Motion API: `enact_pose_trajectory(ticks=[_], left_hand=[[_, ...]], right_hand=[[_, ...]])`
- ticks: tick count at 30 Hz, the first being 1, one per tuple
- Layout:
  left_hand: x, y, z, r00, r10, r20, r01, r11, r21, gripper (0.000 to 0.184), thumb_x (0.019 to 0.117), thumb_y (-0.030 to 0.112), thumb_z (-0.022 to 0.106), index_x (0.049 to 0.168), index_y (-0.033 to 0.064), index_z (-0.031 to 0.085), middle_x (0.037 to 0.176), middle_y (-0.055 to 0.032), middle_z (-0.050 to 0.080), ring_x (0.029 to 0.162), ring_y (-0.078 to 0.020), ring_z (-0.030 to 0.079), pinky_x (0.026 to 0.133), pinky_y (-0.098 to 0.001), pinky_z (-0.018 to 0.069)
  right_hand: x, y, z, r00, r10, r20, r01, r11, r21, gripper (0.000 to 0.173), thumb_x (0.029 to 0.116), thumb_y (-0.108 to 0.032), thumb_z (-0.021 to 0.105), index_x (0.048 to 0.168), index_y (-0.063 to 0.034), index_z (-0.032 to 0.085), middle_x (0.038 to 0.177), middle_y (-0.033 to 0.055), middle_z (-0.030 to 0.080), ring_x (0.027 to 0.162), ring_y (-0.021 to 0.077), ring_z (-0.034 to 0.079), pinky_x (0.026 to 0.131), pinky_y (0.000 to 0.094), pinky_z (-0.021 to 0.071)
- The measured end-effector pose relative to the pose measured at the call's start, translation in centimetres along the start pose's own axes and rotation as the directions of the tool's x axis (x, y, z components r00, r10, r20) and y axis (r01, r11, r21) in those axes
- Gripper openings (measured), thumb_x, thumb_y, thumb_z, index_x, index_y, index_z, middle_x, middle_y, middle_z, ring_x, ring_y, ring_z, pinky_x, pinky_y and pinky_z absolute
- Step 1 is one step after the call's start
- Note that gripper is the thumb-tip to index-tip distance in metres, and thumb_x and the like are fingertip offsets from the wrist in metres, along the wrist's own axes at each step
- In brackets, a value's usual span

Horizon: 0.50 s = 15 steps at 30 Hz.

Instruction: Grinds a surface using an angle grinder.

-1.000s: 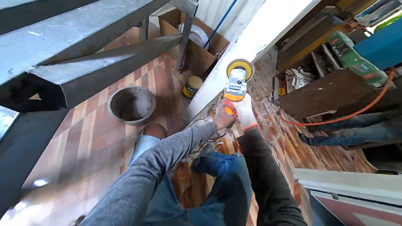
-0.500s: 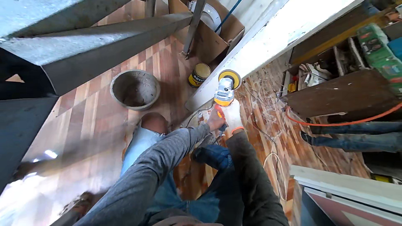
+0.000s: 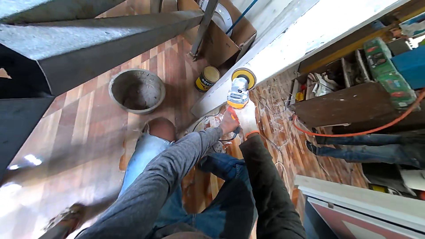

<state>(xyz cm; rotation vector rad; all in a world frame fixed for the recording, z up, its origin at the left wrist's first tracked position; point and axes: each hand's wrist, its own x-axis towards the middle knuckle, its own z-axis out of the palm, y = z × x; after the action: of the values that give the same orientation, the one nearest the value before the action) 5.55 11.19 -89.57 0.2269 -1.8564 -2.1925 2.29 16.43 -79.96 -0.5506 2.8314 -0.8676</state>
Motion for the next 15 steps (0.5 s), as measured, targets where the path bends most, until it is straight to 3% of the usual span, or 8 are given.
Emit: enact_pose_trajectory(ticks=[3,6,7,8,11,15], left_hand=[[0.8,3.0,-1.0,0.994,0.109,0.012,-0.108,0.99,-0.088,0.052,0.0759,0.0,0.081,0.124,0.0004,0.059,0.103,-0.0112,0.07,0.094,-0.015,0.069,0.087,-0.0354,0.0586],[1.7,5.6,-1.6,0.983,0.186,0.004,-0.184,0.974,-0.132,0.048,0.0745,0.0,0.081,0.119,0.003,0.061,0.098,-0.0092,0.07,0.085,-0.0147,0.069,0.075,-0.0354,0.0601],[1.8,5.9,-1.6,0.98,0.2,-0.008,-0.2,0.971,-0.131,0.047,0.0746,0.001,0.08,0.118,0.0034,0.061,0.096,-0.009,0.069,0.084,-0.0146,0.069,0.073,-0.0349,0.0597],[1.7,5.8,-1.6,0.978,0.208,-0.019,-0.209,0.968,-0.141,0.047,0.0749,0.001,0.079,0.118,0.0037,0.06,0.096,-0.0089,0.069,0.084,-0.0143,0.069,0.073,-0.0344,0.0598],[1.1,3.5,-1.4,0.987,0.162,-0.009,-0.162,0.976,-0.146,0.052,0.0766,-0.001,0.079,0.124,0.0022,0.058,0.102,-0.0105,0.07,0.09,-0.0153,0.069,0.082,-0.0364,0.0597],[-0.1,-0.6,-0.7,1.0,-0.001,0.03,0.001,1.0,-0.028,0.051,0.0789,0.003,0.076,0.126,-0.0045,0.058,0.109,-0.0172,0.069,0.102,-0.0214,0.068,0.095,-0.0418,0.0553]], right_hand=[[-0.9,-1.9,-2.2,0.997,-0.04,-0.069,0.046,0.995,0.085,0.059,0.086,-0.028,0.082,0.137,-0.0124,0.057,0.12,0.0116,0.069,0.105,0.0229,0.068,0.089,0.0487,0.0578],[-1.1,-3.6,-3.8,0.987,-0.076,-0.14,0.097,0.983,0.154,0.066,0.079,-0.03,0.087,0.135,-0.0165,0.057,0.109,0.0088,0.069,0.086,0.0224,0.068,0.069,0.0465,0.0591],[-1.2,-3.8,-3.9,0.988,-0.066,-0.139,0.088,0.984,0.155,0.068,0.0783,-0.032,0.088,0.137,-0.0179,0.055,0.109,0.0081,0.069,0.086,0.0224,0.068,0.068,0.0465,0.0587],[-1.1,-3.8,-3.7,0.988,-0.06,-0.14,0.082,0.985,0.155,0.069,0.0777,-0.031,0.088,0.137,-0.0178,0.055,0.11,0.0082,0.069,0.086,0.0229,0.068,0.068,0.0471,0.0587],[-1.1,-2.7,-2.3,0.994,-0.051,-0.092,0.06,0.993,0.097,0.069,0.0837,-0.028,0.084,0.144,-0.016,0.051,0.126,0.0107,0.067,0.109,0.0256,0.067,0.089,0.0523,0.0576],[-1.1,-0.1,0.4,0.999,-0.006,-0.036,0.009,0.997,0.082,0.057,0.0862,-0.029,0.081,0.136,-0.0121,0.059,0.121,0.0106,0.069,0.11,0.0214,0.067,0.093,0.0473,0.0572]])
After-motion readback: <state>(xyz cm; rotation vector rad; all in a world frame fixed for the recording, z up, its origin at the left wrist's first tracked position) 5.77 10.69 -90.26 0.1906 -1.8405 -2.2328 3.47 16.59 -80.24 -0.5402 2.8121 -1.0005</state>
